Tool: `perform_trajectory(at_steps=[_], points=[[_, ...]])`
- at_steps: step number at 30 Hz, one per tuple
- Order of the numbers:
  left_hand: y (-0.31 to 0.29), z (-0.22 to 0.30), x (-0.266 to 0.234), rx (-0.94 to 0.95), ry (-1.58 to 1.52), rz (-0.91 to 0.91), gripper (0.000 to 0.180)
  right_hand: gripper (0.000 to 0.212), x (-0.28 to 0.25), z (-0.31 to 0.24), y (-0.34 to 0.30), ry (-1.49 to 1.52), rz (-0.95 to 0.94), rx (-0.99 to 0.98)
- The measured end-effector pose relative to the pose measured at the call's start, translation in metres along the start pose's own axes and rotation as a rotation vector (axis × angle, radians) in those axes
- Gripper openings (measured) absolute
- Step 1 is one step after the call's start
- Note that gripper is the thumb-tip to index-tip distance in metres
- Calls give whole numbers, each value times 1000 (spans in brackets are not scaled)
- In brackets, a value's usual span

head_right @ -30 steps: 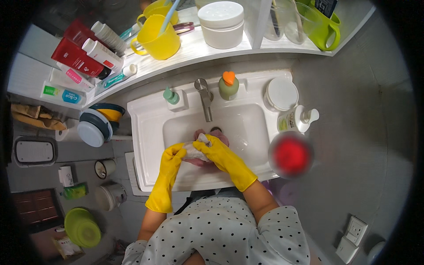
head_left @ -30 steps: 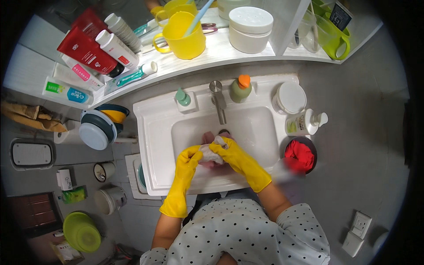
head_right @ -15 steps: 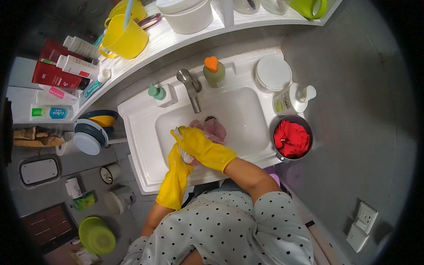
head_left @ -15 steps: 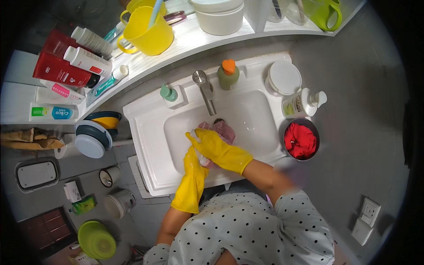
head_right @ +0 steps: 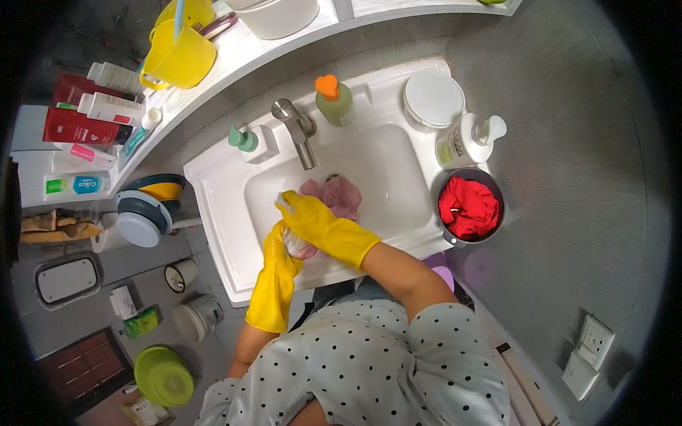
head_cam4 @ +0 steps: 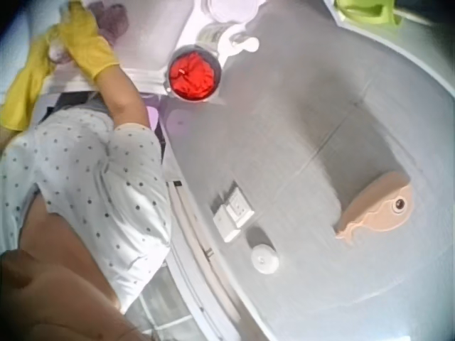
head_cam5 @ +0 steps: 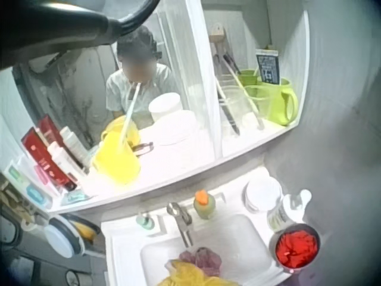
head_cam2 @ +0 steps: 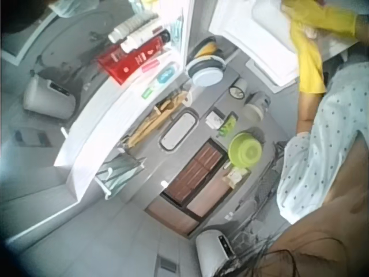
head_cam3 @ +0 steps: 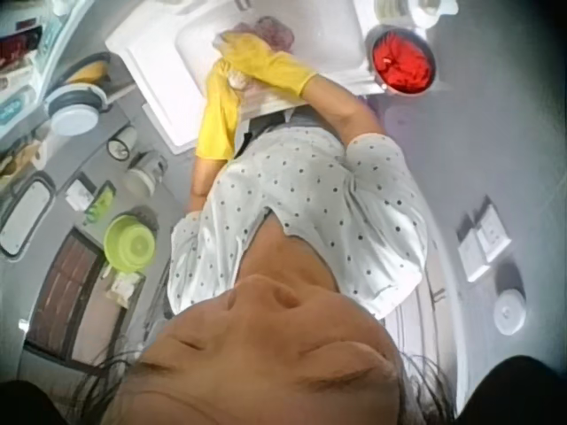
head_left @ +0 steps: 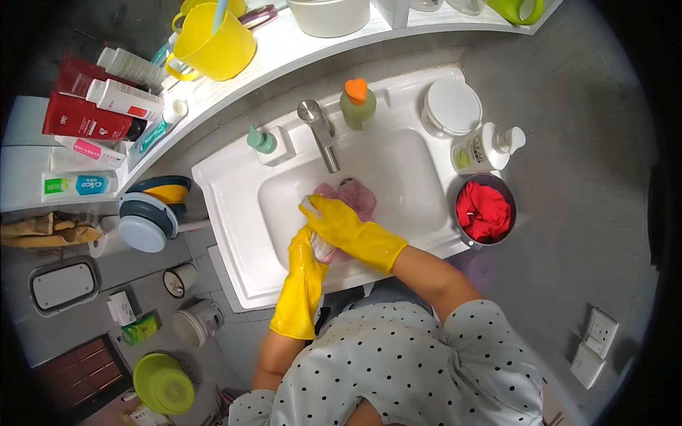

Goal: The person hand-washes a pink garment in a bathroom sink. They scrub the fabric with gloved hands, rinse it under running water, and wring it out repeatedly. The person also briefly wipes the sink surface with the wet garment.

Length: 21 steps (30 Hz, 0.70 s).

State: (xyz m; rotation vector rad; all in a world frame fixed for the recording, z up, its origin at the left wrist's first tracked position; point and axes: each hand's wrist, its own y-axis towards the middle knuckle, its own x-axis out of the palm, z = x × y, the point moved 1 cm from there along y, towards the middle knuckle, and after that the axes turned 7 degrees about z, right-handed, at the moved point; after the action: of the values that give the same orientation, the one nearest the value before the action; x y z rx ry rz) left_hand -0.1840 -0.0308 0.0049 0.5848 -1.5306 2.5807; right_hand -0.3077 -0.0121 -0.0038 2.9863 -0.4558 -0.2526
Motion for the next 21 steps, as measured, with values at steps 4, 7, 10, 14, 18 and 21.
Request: perform_trajectory(at_steps=[4,7,10,14,18,21], points=[[-62,26,33,254,-36,173,35,31,-14,-5,-2,389,-6,447],[-55,28,20,349,17,193,36,33,-12,-29,-14,255,-41,300],[-16,16,-6,516,111,45,34,28,12,-107,-14,-252,-43,-340],[-28,9,8,123,-45,252,37,23,-3,-91,4,-384,-104,-274],[0,11,-34,185,-49,47,38,20,26,-73,-12,-235,-77,-316],[5,4,-43,105,-87,5,38,19,16,-70,5,-140,-95,-78]])
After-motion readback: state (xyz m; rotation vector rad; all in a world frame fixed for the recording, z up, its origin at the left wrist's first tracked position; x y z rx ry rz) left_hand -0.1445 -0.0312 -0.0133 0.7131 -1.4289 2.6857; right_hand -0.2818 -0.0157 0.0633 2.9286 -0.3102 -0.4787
